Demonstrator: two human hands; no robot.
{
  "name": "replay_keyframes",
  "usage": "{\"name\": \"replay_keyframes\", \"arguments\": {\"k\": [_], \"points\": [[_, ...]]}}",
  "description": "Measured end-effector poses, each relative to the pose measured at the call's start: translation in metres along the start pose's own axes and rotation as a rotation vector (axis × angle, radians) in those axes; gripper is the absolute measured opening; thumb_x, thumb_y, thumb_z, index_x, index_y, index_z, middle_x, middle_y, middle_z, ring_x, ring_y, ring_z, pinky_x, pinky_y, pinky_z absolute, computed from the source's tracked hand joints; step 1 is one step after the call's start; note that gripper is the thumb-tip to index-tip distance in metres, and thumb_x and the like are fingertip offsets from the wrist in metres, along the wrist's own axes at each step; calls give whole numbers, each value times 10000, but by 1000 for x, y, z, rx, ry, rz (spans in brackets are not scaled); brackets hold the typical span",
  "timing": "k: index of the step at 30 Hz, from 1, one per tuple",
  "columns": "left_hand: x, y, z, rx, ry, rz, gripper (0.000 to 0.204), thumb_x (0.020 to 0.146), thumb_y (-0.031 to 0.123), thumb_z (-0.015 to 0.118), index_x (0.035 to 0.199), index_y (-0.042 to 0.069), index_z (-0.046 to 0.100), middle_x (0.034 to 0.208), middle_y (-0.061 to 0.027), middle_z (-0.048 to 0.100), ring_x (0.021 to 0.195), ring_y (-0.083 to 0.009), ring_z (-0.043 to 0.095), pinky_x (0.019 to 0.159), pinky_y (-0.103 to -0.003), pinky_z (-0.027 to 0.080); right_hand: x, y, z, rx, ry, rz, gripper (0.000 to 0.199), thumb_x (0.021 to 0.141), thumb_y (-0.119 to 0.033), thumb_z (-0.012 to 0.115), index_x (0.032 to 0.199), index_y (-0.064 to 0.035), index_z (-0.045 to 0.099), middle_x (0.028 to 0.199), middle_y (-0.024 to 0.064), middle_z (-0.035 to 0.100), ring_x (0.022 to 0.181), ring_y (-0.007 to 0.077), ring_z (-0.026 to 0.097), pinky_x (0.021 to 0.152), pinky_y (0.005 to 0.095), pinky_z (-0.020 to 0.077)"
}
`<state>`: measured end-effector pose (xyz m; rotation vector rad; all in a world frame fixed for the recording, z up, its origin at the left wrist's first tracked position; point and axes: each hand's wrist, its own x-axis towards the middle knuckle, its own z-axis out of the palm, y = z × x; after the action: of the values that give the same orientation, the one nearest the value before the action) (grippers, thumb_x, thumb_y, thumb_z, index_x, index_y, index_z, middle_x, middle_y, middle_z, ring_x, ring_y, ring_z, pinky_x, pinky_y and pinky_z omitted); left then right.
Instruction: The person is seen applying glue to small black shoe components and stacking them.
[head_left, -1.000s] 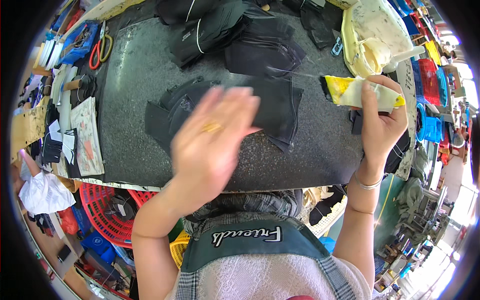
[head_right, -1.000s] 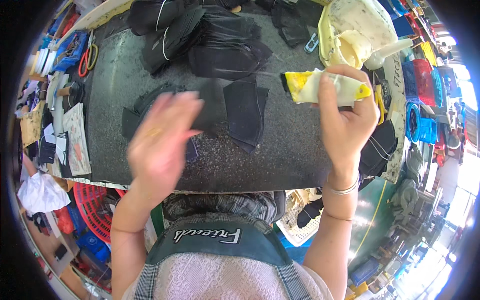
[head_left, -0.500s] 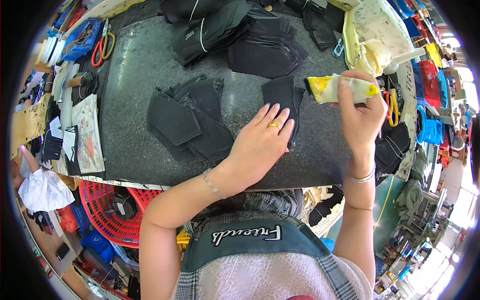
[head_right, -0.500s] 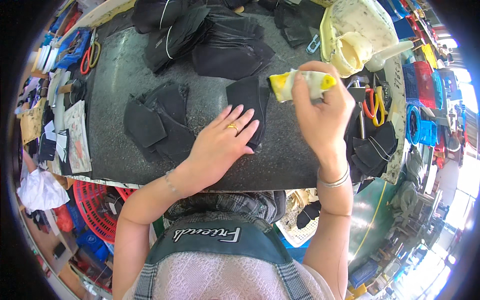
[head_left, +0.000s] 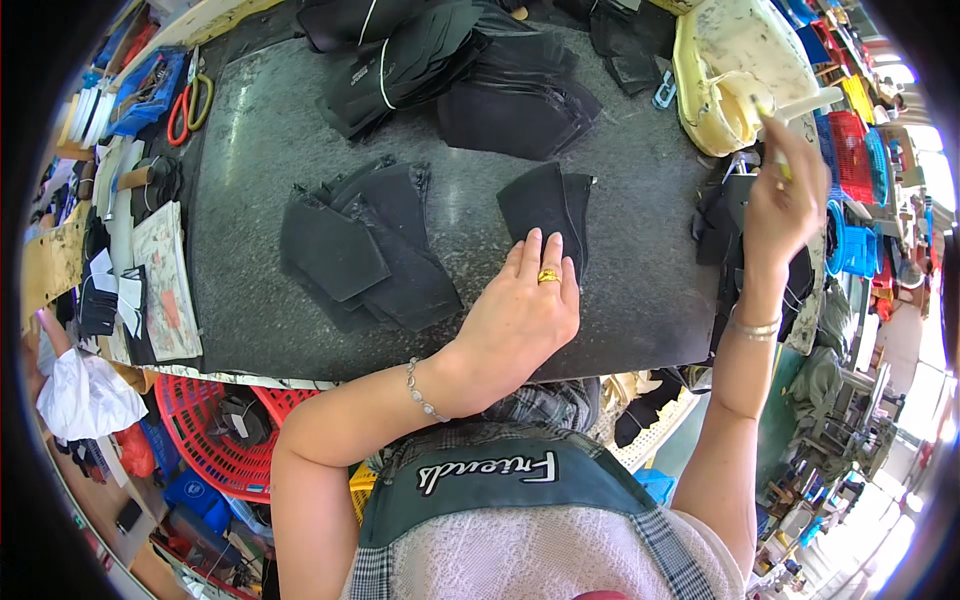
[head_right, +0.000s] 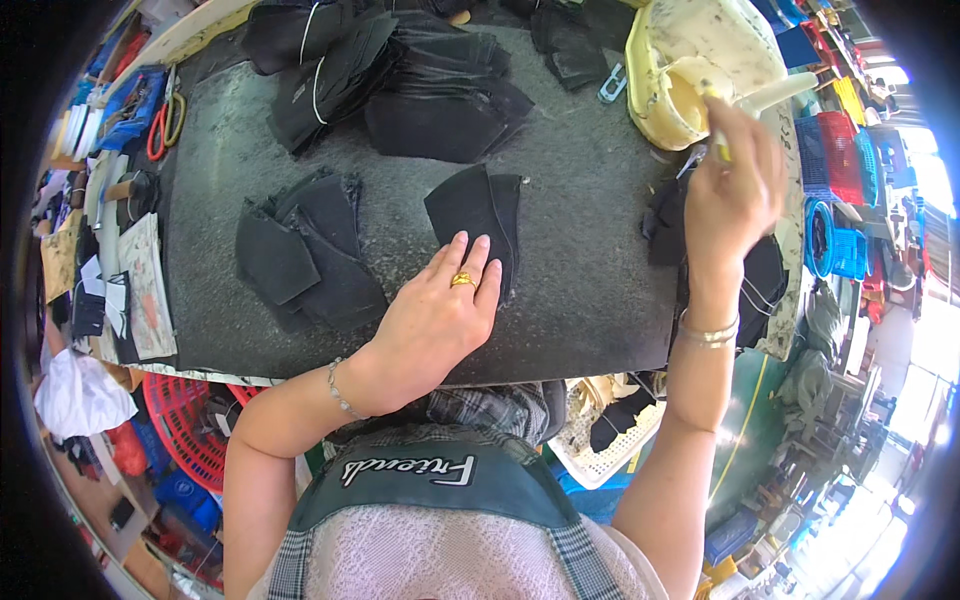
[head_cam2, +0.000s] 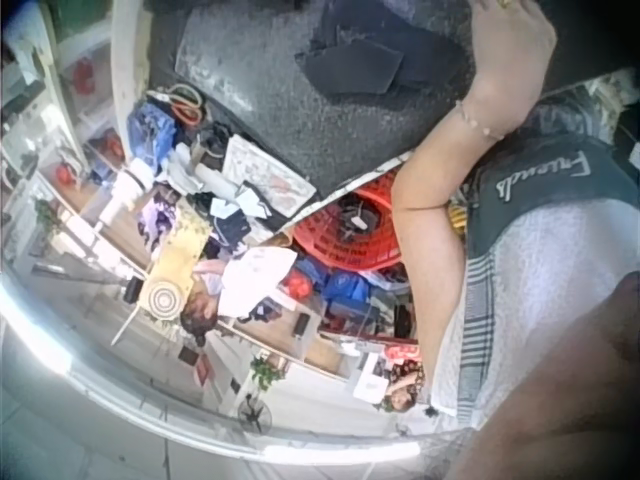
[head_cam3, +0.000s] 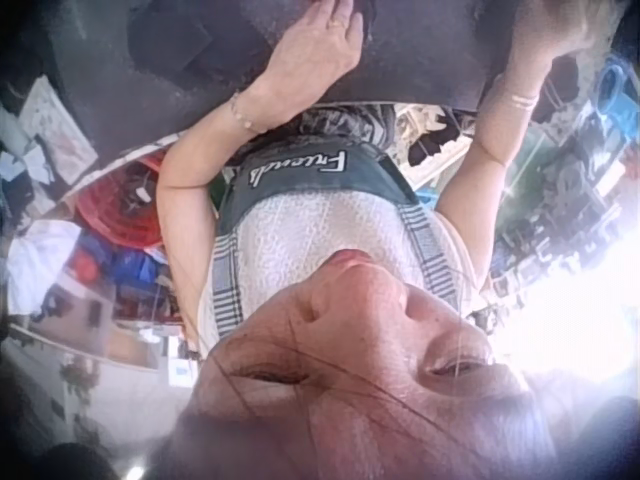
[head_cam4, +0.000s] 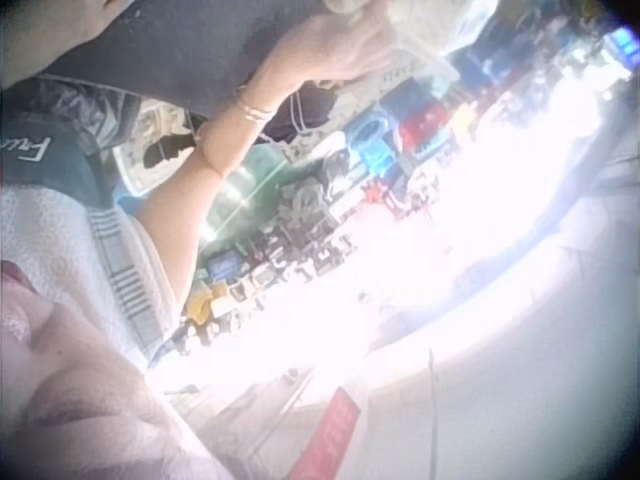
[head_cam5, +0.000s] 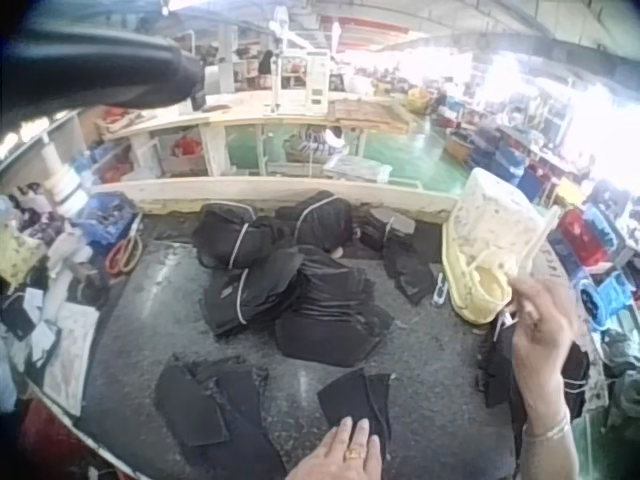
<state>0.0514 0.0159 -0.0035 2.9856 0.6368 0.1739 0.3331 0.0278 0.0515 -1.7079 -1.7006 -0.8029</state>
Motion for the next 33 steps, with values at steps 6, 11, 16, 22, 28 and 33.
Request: {"name": "replay_keyframes", "arguments": {"k": [6,11,16,22,28,33], "points": [[-1,8,7,-57,41,-37,429,767,77,602,1157,-103,608,1239,-322,579,1154,-432,590,1008,-429,485,-17,-48,-15,-170,-341,-137,449,755,-92,760,1188,-93,641,1111,143,668,961,257,656,861,381,491],[-1,20,13,53,86,-58,393,770,79,591,1110,-115,615,1181,-336,605,1097,-461,614,956,-461,517,-42,-85,32,736,-724,608,329,799,-189,790,961,66,660,697,107,682,584,104,641,547,267,511],[1,22,15,42,105,-77,360,771,79,595,1074,-115,621,1155,-335,617,1088,-460,620,946,-470,521,-17,-81,49,811,-1149,719,229,828,-151,754,855,61,672,662,83,668,533,112,636,523,246,520],[0,26,18,54,137,-109,339,777,77,595,1059,-110,621,1150,-344,614,1080,-466,624,941,-475,525,-19,-60,43,1139,-1183,761,179,917,-32,598,1009,119,623,761,139,692,701,181,712,631,275,584],[-1,23,15,25,104,-83,334,794,81,590,1065,-114,612,1151,-349,612,1096,-471,614,955,-482,514,-16,-53,31,1133,-1128,672,241,948,-30,542,1144,103,587,847,150,703,763,193,719,687,274,583],[-7,22,16,29,87,-98,337,819,93,588,1081,-118,602,1154,-340,616,1119,-472,600,975,-486,496,37,-20,-19,785,-621,537,183,967,-109,577,936,49,662,721,64,677,620,121,661,584,221,517]]}}
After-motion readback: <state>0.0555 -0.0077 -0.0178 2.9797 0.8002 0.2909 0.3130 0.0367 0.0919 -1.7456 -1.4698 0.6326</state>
